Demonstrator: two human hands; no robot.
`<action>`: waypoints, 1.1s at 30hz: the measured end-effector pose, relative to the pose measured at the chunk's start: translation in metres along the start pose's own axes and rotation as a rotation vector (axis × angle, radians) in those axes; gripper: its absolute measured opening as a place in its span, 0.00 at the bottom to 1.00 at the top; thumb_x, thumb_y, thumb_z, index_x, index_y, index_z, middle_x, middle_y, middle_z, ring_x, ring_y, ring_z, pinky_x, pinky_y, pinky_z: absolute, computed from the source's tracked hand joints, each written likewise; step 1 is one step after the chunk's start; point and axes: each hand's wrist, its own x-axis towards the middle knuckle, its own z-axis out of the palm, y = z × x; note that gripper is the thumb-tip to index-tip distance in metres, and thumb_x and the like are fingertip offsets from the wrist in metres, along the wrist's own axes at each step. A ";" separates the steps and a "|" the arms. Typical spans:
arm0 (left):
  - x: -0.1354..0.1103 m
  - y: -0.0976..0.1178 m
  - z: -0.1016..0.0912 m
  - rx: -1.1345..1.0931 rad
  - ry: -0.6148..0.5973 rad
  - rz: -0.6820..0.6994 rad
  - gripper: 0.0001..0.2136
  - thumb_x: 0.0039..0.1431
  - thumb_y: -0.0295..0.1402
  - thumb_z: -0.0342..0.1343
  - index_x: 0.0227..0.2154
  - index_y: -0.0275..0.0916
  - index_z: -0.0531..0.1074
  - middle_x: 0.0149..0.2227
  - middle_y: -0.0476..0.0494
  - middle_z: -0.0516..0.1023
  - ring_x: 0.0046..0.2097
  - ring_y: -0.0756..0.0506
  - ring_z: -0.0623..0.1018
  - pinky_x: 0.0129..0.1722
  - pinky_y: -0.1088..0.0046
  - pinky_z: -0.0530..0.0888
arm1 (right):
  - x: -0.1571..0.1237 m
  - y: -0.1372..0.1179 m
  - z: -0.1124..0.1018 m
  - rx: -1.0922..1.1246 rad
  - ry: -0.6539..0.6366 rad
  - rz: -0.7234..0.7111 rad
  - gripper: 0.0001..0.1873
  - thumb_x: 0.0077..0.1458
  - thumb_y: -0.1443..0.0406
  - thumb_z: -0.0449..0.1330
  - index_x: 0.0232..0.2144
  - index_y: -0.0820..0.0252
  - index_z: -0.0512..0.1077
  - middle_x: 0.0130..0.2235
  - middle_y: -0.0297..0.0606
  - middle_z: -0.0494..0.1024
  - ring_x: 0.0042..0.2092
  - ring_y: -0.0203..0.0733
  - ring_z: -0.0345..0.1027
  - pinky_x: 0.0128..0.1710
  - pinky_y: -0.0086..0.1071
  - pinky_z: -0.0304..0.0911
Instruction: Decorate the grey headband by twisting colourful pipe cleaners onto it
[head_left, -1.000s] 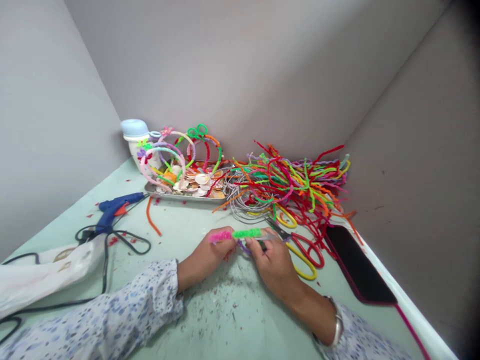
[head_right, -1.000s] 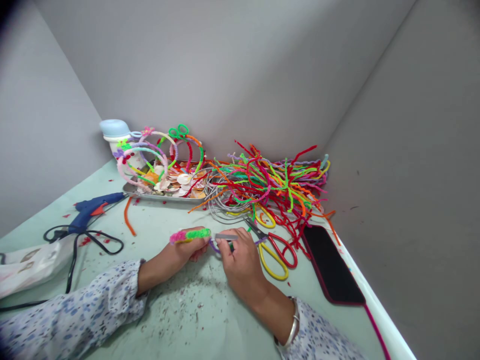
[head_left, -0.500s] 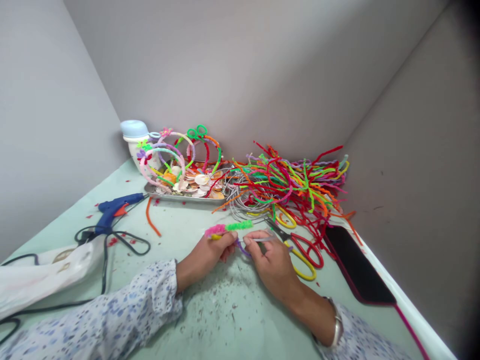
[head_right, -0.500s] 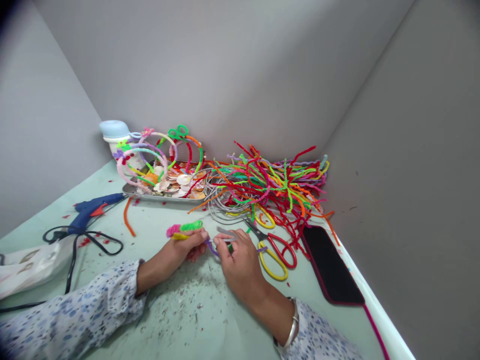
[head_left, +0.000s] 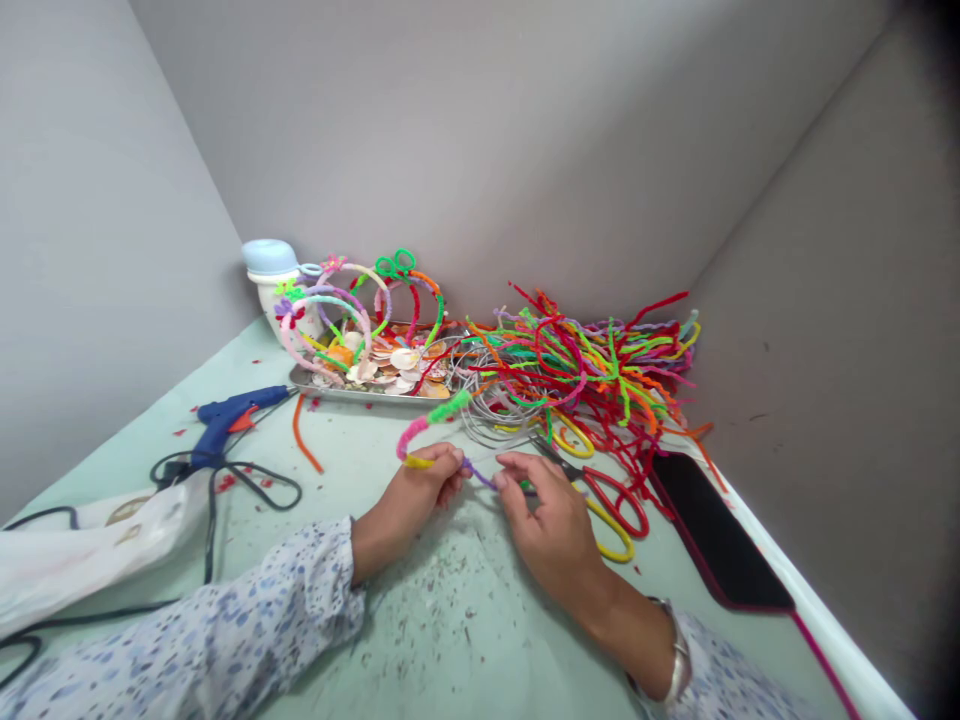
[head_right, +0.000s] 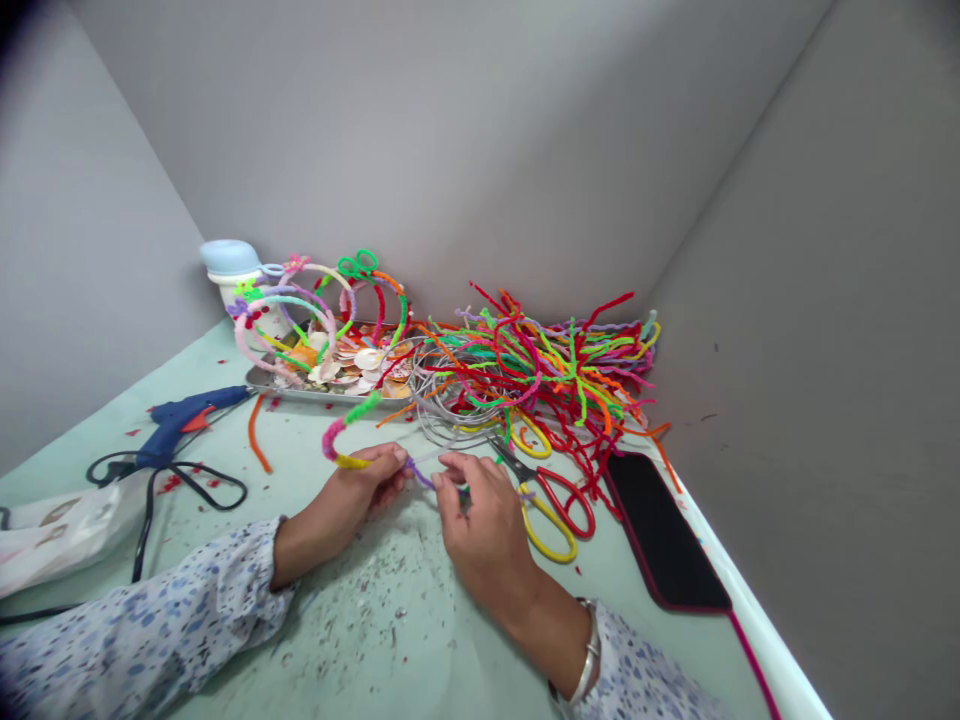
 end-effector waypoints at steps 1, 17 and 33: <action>0.001 -0.001 0.000 -0.056 0.030 -0.002 0.11 0.56 0.37 0.51 0.23 0.35 0.66 0.19 0.54 0.62 0.20 0.55 0.59 0.19 0.79 0.55 | -0.001 -0.001 -0.001 -0.014 0.045 -0.071 0.08 0.58 0.65 0.54 0.40 0.59 0.69 0.38 0.41 0.75 0.42 0.45 0.67 0.44 0.39 0.61; -0.002 -0.004 -0.003 -0.077 -0.145 0.011 0.12 0.56 0.37 0.50 0.22 0.35 0.64 0.21 0.52 0.63 0.22 0.54 0.60 0.20 0.78 0.56 | 0.003 0.007 0.007 0.167 -0.135 0.124 0.11 0.56 0.65 0.56 0.41 0.59 0.74 0.42 0.41 0.79 0.45 0.45 0.71 0.46 0.38 0.65; -0.008 0.004 -0.002 0.094 -0.211 0.045 0.15 0.58 0.38 0.48 0.18 0.37 0.62 0.17 0.54 0.59 0.21 0.52 0.58 0.21 0.75 0.55 | 0.003 0.005 0.006 0.495 -0.185 0.255 0.07 0.55 0.62 0.59 0.31 0.60 0.72 0.30 0.35 0.77 0.32 0.38 0.69 0.33 0.29 0.64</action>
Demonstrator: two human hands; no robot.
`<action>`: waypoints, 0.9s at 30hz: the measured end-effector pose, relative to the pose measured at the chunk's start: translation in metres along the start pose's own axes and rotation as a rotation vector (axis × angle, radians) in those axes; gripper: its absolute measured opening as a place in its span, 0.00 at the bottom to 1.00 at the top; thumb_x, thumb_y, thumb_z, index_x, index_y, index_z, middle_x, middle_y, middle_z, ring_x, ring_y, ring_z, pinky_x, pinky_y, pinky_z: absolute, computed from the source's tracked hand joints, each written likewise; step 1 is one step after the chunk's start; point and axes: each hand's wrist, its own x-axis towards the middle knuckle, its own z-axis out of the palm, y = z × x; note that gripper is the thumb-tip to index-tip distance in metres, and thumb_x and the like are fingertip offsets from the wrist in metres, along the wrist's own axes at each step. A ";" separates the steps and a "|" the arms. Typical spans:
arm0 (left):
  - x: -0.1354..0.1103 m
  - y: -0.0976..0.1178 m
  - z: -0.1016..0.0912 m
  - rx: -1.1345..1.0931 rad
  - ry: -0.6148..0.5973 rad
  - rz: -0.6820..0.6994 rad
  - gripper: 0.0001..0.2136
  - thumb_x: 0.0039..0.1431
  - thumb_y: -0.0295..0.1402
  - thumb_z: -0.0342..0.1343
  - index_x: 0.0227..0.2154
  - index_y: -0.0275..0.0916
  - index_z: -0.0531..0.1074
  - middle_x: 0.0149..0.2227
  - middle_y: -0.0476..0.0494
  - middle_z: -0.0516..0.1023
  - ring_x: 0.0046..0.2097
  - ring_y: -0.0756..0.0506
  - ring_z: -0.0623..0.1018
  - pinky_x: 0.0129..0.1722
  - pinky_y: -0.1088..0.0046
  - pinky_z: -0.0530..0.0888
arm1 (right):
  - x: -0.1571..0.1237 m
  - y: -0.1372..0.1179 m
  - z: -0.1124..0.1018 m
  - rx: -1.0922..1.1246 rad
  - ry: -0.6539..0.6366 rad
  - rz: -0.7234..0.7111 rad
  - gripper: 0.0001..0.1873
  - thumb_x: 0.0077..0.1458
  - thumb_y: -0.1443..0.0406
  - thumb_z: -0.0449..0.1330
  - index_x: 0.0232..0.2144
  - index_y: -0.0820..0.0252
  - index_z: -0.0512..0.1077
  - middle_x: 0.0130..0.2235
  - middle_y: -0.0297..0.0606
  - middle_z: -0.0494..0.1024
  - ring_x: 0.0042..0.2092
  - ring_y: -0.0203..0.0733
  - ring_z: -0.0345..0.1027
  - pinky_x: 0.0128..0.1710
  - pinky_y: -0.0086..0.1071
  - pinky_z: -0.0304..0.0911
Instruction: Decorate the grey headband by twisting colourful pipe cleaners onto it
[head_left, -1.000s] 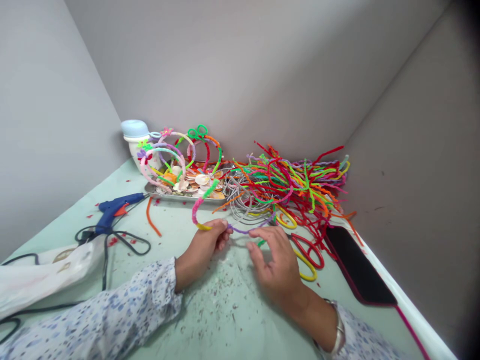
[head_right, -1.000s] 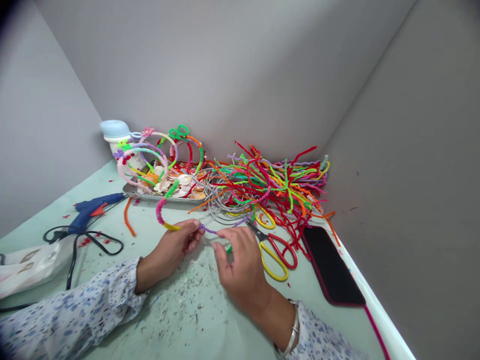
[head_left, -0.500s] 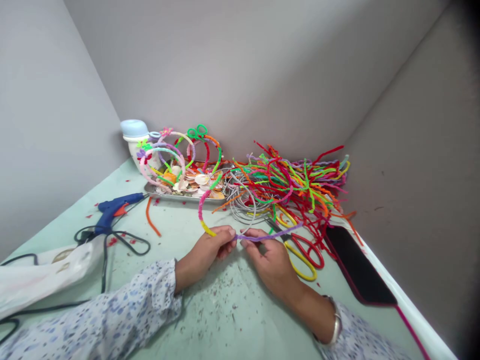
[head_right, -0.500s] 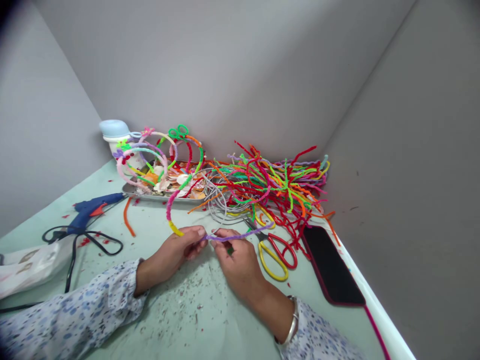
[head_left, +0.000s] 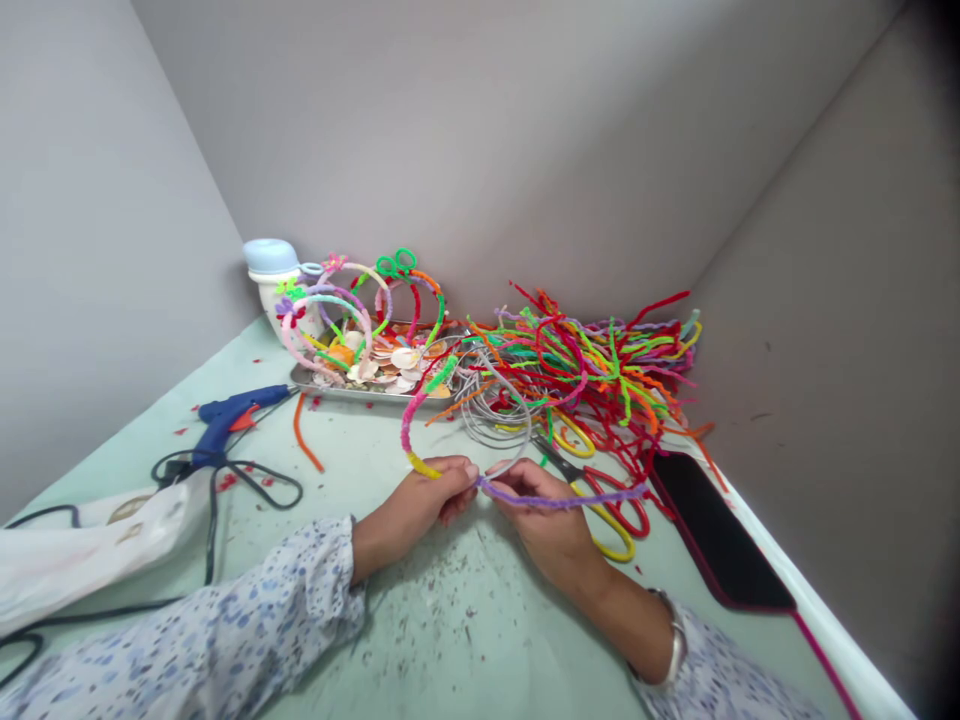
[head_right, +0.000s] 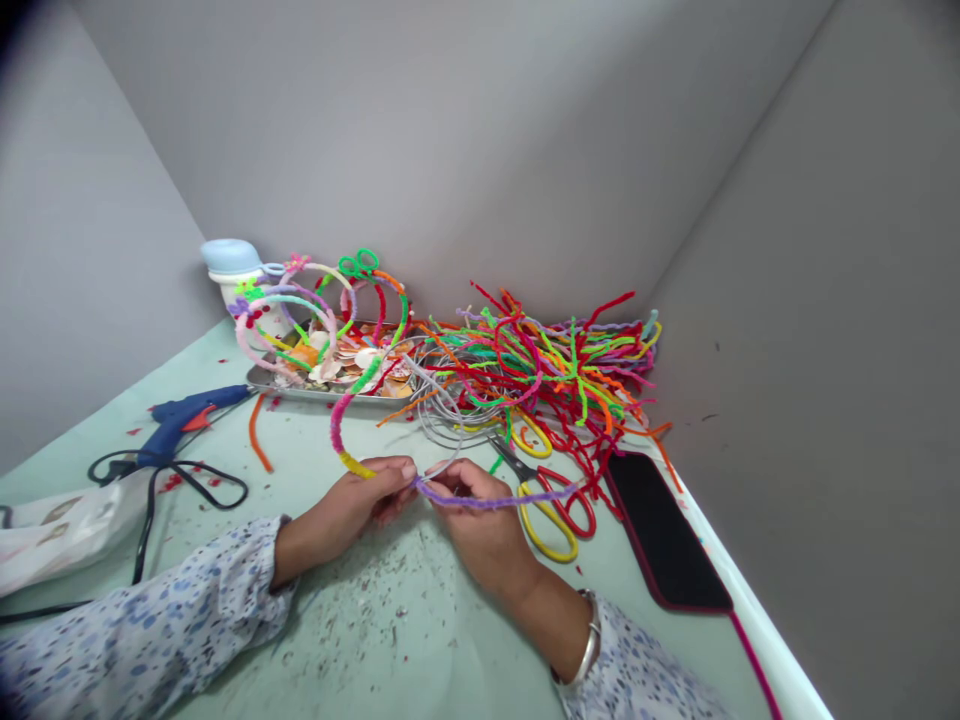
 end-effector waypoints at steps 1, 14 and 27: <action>0.000 0.000 0.000 0.019 -0.005 0.011 0.16 0.59 0.38 0.47 0.18 0.37 0.61 0.17 0.54 0.59 0.21 0.52 0.58 0.22 0.75 0.55 | 0.000 0.001 0.000 -0.003 0.002 0.001 0.06 0.55 0.62 0.59 0.31 0.60 0.72 0.31 0.35 0.77 0.33 0.38 0.69 0.34 0.29 0.64; 0.000 -0.004 -0.001 0.116 -0.045 0.063 0.16 0.61 0.40 0.45 0.20 0.38 0.61 0.19 0.54 0.58 0.23 0.52 0.59 0.24 0.75 0.56 | -0.001 0.000 0.001 -0.128 0.073 0.059 0.10 0.53 0.59 0.60 0.30 0.61 0.73 0.29 0.37 0.78 0.31 0.40 0.70 0.34 0.32 0.64; -0.005 0.003 0.004 0.231 -0.022 0.088 0.15 0.61 0.40 0.45 0.21 0.39 0.62 0.22 0.52 0.61 0.27 0.50 0.61 0.27 0.75 0.57 | 0.004 -0.012 -0.001 -0.034 0.015 0.202 0.05 0.51 0.63 0.57 0.27 0.59 0.71 0.29 0.32 0.74 0.34 0.40 0.68 0.37 0.32 0.62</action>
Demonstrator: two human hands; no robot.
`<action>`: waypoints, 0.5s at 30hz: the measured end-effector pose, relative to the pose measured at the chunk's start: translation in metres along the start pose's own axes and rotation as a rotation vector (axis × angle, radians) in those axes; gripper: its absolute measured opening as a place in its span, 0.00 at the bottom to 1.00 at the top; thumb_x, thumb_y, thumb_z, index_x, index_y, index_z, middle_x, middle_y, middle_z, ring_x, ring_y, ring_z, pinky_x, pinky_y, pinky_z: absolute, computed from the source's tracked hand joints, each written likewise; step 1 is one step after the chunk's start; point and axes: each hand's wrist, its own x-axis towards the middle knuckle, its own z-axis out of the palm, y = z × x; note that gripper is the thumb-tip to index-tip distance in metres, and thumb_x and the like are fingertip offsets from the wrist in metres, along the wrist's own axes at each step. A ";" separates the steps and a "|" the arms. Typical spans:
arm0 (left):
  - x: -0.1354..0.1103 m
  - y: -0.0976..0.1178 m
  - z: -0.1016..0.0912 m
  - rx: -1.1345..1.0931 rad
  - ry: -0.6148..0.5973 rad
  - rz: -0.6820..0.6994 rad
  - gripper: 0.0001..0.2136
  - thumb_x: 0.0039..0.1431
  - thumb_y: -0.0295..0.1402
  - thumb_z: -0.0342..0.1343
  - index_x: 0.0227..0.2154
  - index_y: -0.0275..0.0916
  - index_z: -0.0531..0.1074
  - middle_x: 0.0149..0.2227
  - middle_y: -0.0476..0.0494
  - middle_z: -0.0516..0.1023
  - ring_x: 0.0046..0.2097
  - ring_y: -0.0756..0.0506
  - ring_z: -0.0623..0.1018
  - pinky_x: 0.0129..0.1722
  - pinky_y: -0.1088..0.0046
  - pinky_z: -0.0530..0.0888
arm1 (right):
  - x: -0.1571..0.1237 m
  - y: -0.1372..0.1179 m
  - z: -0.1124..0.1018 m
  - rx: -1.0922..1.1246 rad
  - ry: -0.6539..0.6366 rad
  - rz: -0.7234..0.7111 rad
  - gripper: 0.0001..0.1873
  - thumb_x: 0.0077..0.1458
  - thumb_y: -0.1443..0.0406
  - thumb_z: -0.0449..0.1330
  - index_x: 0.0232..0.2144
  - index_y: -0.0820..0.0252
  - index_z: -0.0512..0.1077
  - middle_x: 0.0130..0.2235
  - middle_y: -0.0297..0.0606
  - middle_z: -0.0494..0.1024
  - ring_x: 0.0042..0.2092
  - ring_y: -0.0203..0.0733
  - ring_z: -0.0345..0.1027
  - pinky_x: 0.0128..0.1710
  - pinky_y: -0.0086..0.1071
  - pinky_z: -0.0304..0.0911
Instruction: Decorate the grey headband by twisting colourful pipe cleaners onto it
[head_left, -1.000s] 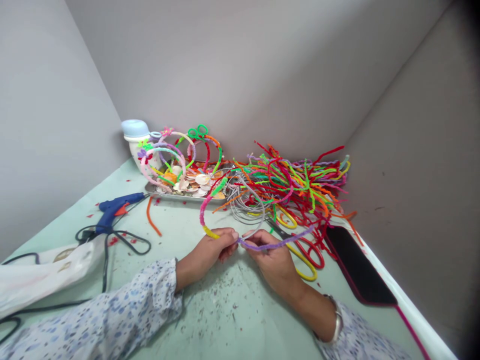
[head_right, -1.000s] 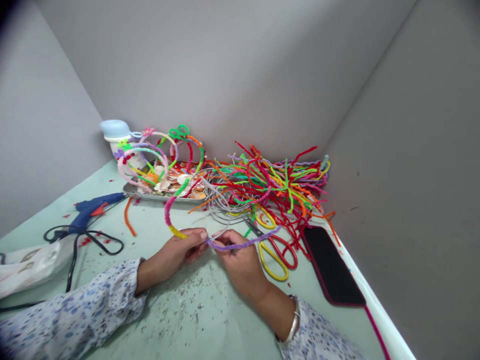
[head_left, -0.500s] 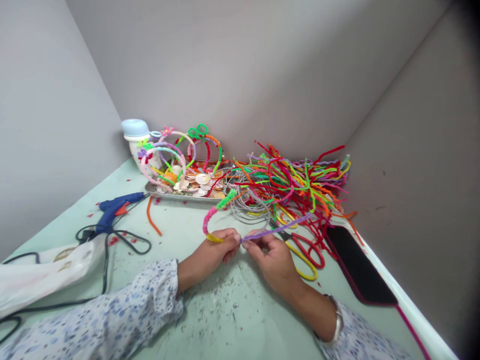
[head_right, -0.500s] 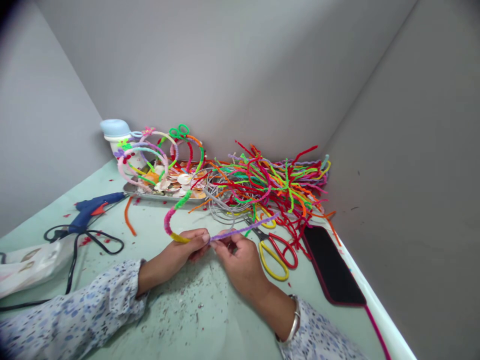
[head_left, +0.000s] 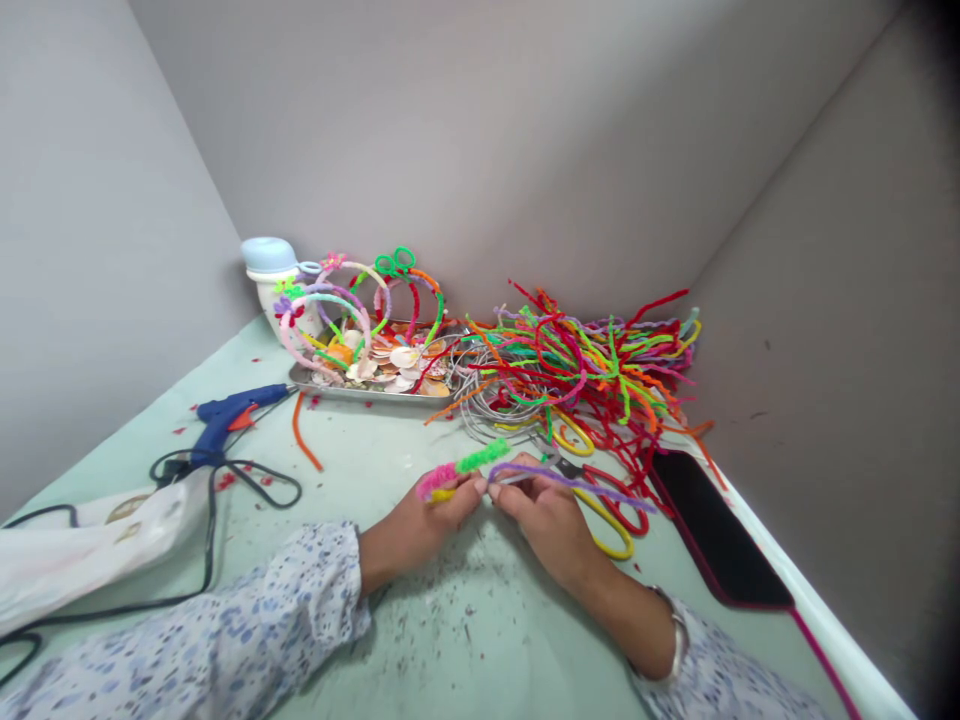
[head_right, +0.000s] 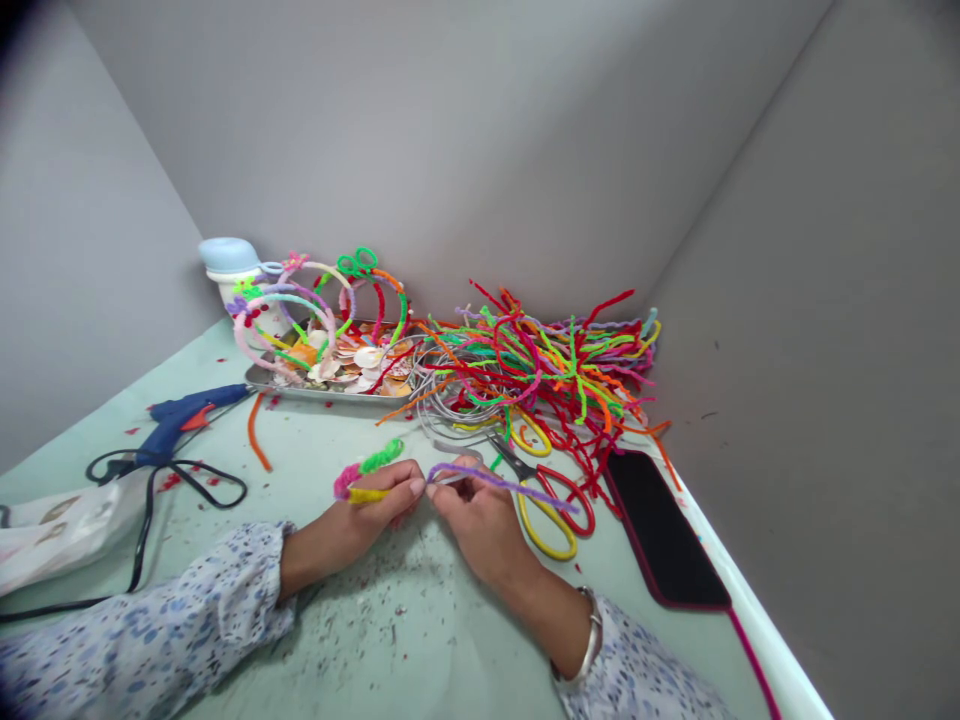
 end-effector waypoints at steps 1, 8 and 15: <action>-0.001 0.002 0.000 -0.010 -0.003 0.003 0.15 0.61 0.40 0.46 0.21 0.39 0.62 0.22 0.52 0.61 0.27 0.50 0.61 0.27 0.75 0.58 | 0.000 -0.002 -0.001 -0.013 0.006 0.016 0.05 0.51 0.64 0.57 0.27 0.59 0.71 0.28 0.32 0.74 0.34 0.39 0.68 0.37 0.32 0.62; -0.001 -0.001 0.001 -0.077 -0.005 -0.011 0.13 0.60 0.41 0.47 0.23 0.39 0.63 0.23 0.51 0.61 0.27 0.50 0.61 0.27 0.75 0.59 | 0.001 -0.005 -0.001 -0.015 0.019 -0.011 0.04 0.50 0.64 0.57 0.24 0.58 0.68 0.26 0.31 0.73 0.30 0.39 0.66 0.33 0.31 0.63; 0.004 -0.009 0.000 -0.003 0.025 -0.040 0.13 0.60 0.38 0.45 0.22 0.39 0.62 0.22 0.52 0.62 0.26 0.50 0.62 0.26 0.75 0.59 | 0.000 0.000 0.003 0.090 -0.012 0.000 0.09 0.50 0.60 0.58 0.28 0.60 0.71 0.27 0.35 0.74 0.30 0.40 0.67 0.32 0.32 0.63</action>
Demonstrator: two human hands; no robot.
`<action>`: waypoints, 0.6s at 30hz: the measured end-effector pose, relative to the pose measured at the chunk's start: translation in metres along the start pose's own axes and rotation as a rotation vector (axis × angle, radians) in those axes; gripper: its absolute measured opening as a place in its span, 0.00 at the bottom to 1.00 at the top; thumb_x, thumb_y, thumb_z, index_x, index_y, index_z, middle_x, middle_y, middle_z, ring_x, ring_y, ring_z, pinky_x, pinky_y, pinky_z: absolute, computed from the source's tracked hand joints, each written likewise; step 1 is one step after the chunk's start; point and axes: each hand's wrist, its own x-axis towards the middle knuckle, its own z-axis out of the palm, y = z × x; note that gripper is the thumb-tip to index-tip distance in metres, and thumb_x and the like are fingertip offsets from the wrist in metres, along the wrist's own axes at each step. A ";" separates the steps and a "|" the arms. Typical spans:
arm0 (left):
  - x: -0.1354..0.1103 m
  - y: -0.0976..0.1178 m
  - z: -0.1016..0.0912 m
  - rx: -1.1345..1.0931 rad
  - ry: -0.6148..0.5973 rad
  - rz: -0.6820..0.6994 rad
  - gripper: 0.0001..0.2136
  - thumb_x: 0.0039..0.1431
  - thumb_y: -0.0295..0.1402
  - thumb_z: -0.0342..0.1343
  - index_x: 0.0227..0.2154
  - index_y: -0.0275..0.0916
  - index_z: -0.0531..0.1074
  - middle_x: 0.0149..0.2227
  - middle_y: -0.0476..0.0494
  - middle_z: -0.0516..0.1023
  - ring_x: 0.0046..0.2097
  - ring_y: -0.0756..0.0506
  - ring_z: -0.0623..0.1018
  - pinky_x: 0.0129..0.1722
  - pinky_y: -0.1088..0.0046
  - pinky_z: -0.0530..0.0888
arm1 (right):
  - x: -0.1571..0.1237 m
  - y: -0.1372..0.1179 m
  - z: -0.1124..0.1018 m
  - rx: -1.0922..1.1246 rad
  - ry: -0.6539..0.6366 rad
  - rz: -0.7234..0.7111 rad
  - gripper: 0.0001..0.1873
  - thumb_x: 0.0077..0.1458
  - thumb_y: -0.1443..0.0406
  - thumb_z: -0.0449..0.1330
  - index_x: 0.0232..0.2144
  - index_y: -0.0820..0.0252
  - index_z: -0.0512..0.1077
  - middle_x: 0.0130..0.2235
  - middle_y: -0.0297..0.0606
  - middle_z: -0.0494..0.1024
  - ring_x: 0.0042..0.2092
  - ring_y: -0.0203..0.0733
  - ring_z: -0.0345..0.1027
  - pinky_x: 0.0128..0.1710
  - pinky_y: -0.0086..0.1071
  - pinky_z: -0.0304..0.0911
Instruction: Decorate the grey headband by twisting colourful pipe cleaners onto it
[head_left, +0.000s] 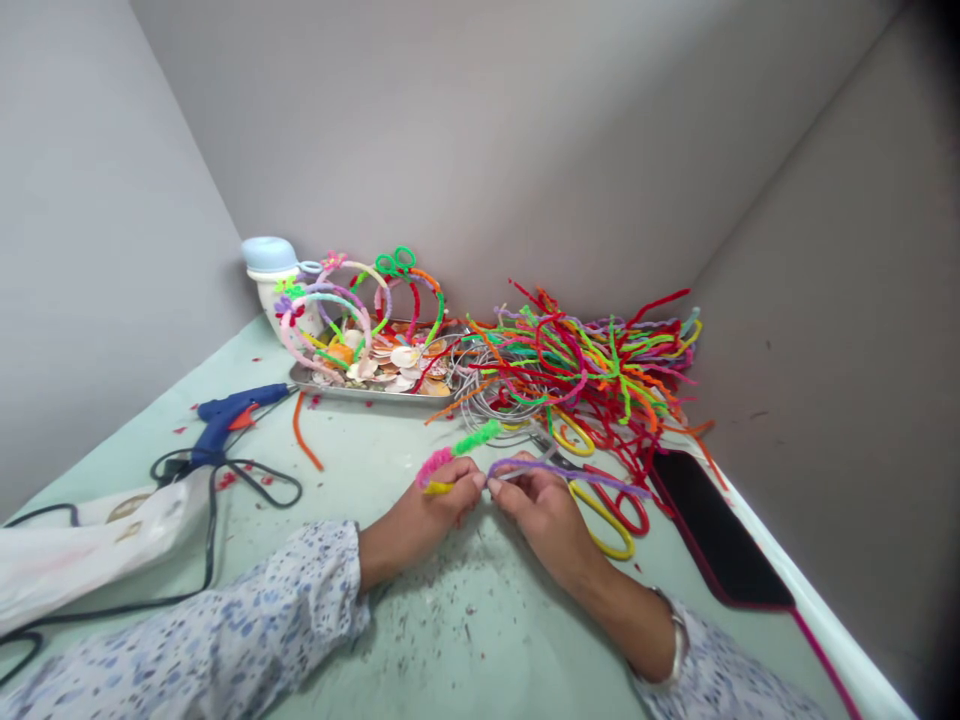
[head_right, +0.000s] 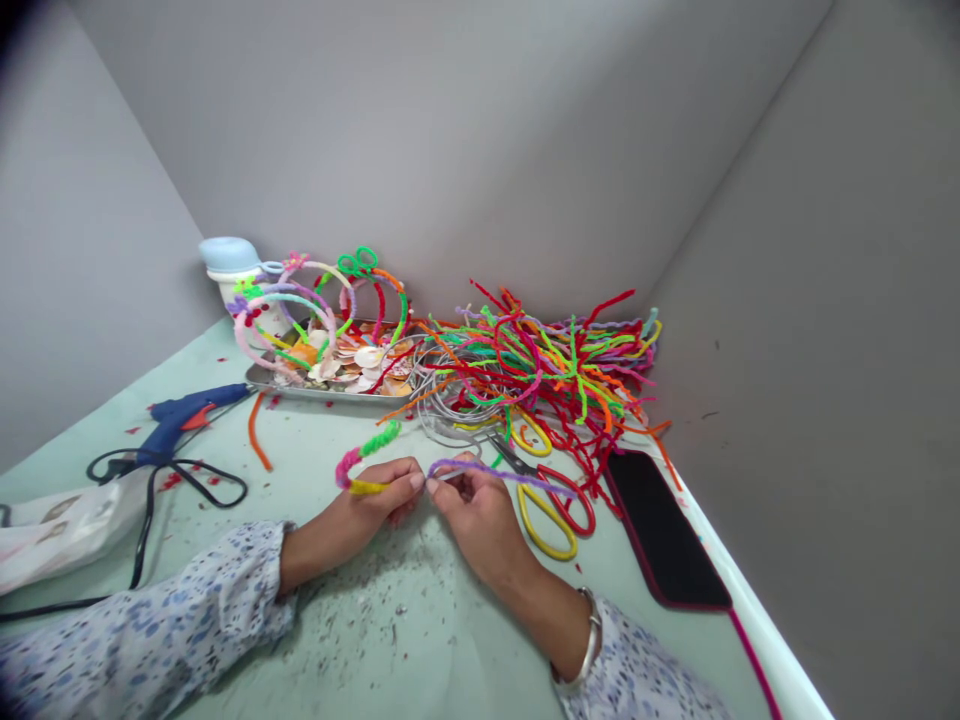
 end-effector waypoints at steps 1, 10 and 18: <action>0.000 0.000 0.000 0.004 0.000 0.001 0.14 0.61 0.38 0.44 0.22 0.39 0.62 0.21 0.52 0.62 0.26 0.50 0.62 0.26 0.75 0.58 | 0.000 -0.001 0.000 0.001 -0.006 -0.008 0.08 0.50 0.60 0.58 0.27 0.59 0.70 0.27 0.34 0.73 0.30 0.39 0.67 0.31 0.32 0.63; -0.005 0.000 -0.001 0.071 -0.019 0.071 0.11 0.61 0.36 0.45 0.24 0.39 0.60 0.24 0.53 0.60 0.28 0.50 0.61 0.29 0.75 0.60 | 0.001 -0.006 -0.005 -0.166 -0.018 -0.050 0.10 0.51 0.64 0.53 0.20 0.56 0.60 0.21 0.28 0.63 0.27 0.38 0.60 0.29 0.31 0.57; -0.002 0.000 -0.001 -0.008 -0.020 0.027 0.13 0.61 0.37 0.45 0.23 0.38 0.61 0.22 0.53 0.60 0.26 0.51 0.61 0.26 0.75 0.59 | 0.001 -0.005 -0.002 -0.076 0.031 -0.022 0.07 0.51 0.62 0.56 0.24 0.58 0.66 0.23 0.30 0.68 0.27 0.38 0.62 0.29 0.31 0.59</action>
